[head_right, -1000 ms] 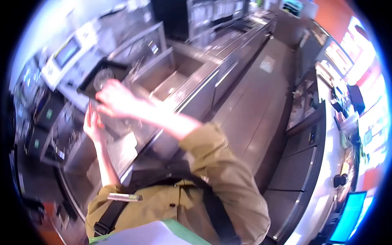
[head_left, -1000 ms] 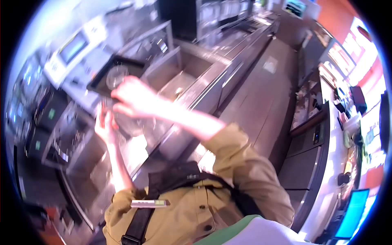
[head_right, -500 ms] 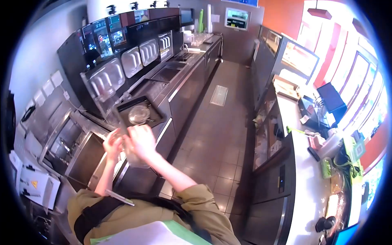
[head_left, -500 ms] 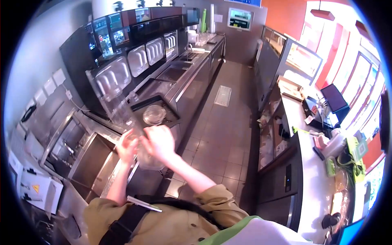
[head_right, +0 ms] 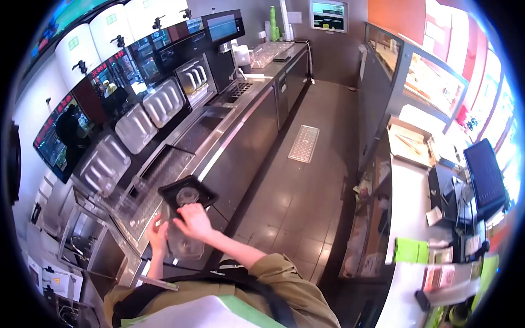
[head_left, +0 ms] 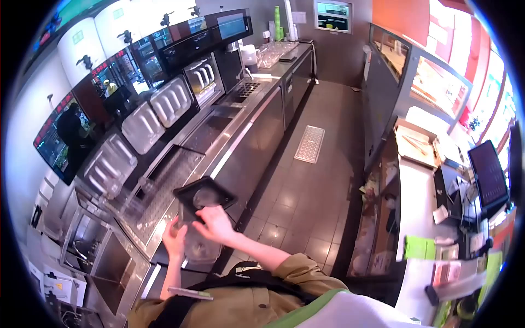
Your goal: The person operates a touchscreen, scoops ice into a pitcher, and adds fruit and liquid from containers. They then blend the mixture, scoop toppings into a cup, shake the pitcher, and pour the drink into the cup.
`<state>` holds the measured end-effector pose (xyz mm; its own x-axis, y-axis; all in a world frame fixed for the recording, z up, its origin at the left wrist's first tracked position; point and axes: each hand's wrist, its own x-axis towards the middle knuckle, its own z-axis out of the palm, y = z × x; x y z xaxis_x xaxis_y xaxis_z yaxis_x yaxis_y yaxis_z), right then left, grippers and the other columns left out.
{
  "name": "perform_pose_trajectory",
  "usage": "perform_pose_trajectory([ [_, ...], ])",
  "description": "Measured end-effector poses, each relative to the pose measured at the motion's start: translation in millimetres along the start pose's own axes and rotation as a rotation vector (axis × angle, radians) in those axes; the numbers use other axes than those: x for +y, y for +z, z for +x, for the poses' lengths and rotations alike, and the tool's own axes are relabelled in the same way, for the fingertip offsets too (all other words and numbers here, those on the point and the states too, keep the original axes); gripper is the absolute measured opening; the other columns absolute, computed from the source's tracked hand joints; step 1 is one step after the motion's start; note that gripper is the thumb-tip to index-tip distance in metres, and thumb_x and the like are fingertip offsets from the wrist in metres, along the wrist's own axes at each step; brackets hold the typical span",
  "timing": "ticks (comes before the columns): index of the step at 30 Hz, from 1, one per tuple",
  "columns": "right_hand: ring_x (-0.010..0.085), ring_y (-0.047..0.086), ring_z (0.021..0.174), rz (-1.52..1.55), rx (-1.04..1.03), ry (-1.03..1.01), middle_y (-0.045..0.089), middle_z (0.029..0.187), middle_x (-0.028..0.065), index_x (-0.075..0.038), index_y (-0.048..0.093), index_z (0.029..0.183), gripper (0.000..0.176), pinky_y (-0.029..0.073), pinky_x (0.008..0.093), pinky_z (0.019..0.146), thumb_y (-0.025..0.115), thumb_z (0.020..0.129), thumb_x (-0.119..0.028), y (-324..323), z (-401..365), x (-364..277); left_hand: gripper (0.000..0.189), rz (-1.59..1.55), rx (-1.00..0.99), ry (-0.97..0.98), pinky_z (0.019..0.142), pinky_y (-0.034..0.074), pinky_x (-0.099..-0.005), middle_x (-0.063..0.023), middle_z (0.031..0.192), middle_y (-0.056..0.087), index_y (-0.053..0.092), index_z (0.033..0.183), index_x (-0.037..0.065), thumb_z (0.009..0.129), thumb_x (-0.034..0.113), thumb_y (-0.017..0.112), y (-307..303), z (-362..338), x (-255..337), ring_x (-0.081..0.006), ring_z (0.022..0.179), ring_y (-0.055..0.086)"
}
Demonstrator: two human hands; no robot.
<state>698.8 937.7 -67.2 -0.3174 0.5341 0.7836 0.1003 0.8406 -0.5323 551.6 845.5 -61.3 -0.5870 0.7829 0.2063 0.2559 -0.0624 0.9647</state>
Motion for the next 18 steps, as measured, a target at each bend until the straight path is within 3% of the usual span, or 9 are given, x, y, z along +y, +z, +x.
perform_pose_trajectory([
  [2, 0.0278, 0.052, 0.075, 0.119, -0.033, -0.058, 0.053, 0.075, 0.0106, -0.002, 0.055, 0.084, 0.026, 0.039, 0.0369, 0.070, 0.064, 0.072, -0.023, 8, 24, 20, 0.040, 0.099, 0.089, 0.003, 0.037, 0.030, -0.0179, 0.0036, 0.056, 0.048, 0.053, 0.109, 0.003, 0.073, 0.013, 0.065, -1, 11, 5, -0.0031, 0.041, 0.039],
  [7, 0.0298, 0.052, 0.079, 0.281, -0.097, -0.036, 0.054, 0.080, 0.0130, -0.002, 0.053, 0.084, 0.020, 0.038, 0.0387, 0.074, 0.060, 0.073, -0.017, 47, 83, 73, 0.038, 0.147, 0.293, 0.058, 0.035, 0.028, -0.0179, 0.0027, 0.057, 0.047, 0.051, 0.111, 0.001, 0.075, 0.011, 0.061, -3, 48, -9, -0.0031, 0.041, 0.037],
  [9, 0.0315, 0.052, 0.083, 0.300, -0.272, 0.018, 0.055, 0.084, 0.0143, -0.001, 0.053, 0.085, 0.019, 0.039, 0.0389, 0.075, 0.058, 0.074, -0.016, 58, 126, 107, 0.039, 0.129, 0.420, 0.069, 0.035, 0.028, -0.0179, 0.0047, 0.054, 0.045, 0.052, 0.111, 0.003, 0.074, 0.011, 0.062, 1, 59, -10, -0.0027, 0.042, 0.037],
  [12, 0.0322, 0.051, 0.088, 0.634, -0.482, 0.170, 0.054, 0.087, 0.0163, 0.000, 0.052, 0.088, 0.018, 0.041, 0.0373, 0.078, 0.055, 0.076, -0.013, 89, 183, 150, 0.037, 0.136, 0.625, -0.035, 0.034, 0.027, -0.0173, 0.0031, 0.056, 0.044, 0.051, 0.112, 0.003, 0.076, 0.011, 0.060, 5, 67, 0, -0.0028, 0.041, 0.034],
  [15, 0.0311, 0.051, 0.089, 0.759, -0.629, 0.086, 0.054, 0.088, 0.0168, 0.000, 0.052, 0.088, 0.016, 0.041, 0.0372, 0.078, 0.054, 0.077, -0.011, 152, 191, 186, 0.035, 0.112, 0.793, -0.114, 0.034, 0.025, -0.0167, 0.0027, 0.057, 0.044, 0.051, 0.110, 0.004, 0.077, 0.011, 0.058, 5, 62, 18, -0.0030, 0.041, 0.033],
  [17, 0.0315, 0.050, 0.089, 0.805, -0.502, 0.131, 0.052, 0.088, 0.0156, 0.000, 0.051, 0.089, 0.017, 0.040, 0.0374, 0.080, 0.055, 0.075, -0.008, 181, 178, 207, 0.034, 0.114, 0.928, -0.115, 0.034, 0.024, -0.0170, 0.0036, 0.056, 0.041, 0.051, 0.110, 0.005, 0.077, 0.009, 0.057, 6, 57, 18, -0.0030, 0.041, 0.033],
  [18, 0.0307, 0.049, 0.091, 0.708, -0.579, 0.072, 0.052, 0.088, 0.0147, -0.001, 0.051, 0.088, 0.015, 0.038, 0.0393, 0.083, 0.055, 0.075, -0.007, 196, 173, 221, 0.035, 0.126, 0.970, -0.109, 0.035, 0.024, -0.0171, 0.0041, 0.054, 0.039, 0.051, 0.111, 0.004, 0.077, 0.009, 0.056, 15, 56, 25, -0.0029, 0.041, 0.032],
])
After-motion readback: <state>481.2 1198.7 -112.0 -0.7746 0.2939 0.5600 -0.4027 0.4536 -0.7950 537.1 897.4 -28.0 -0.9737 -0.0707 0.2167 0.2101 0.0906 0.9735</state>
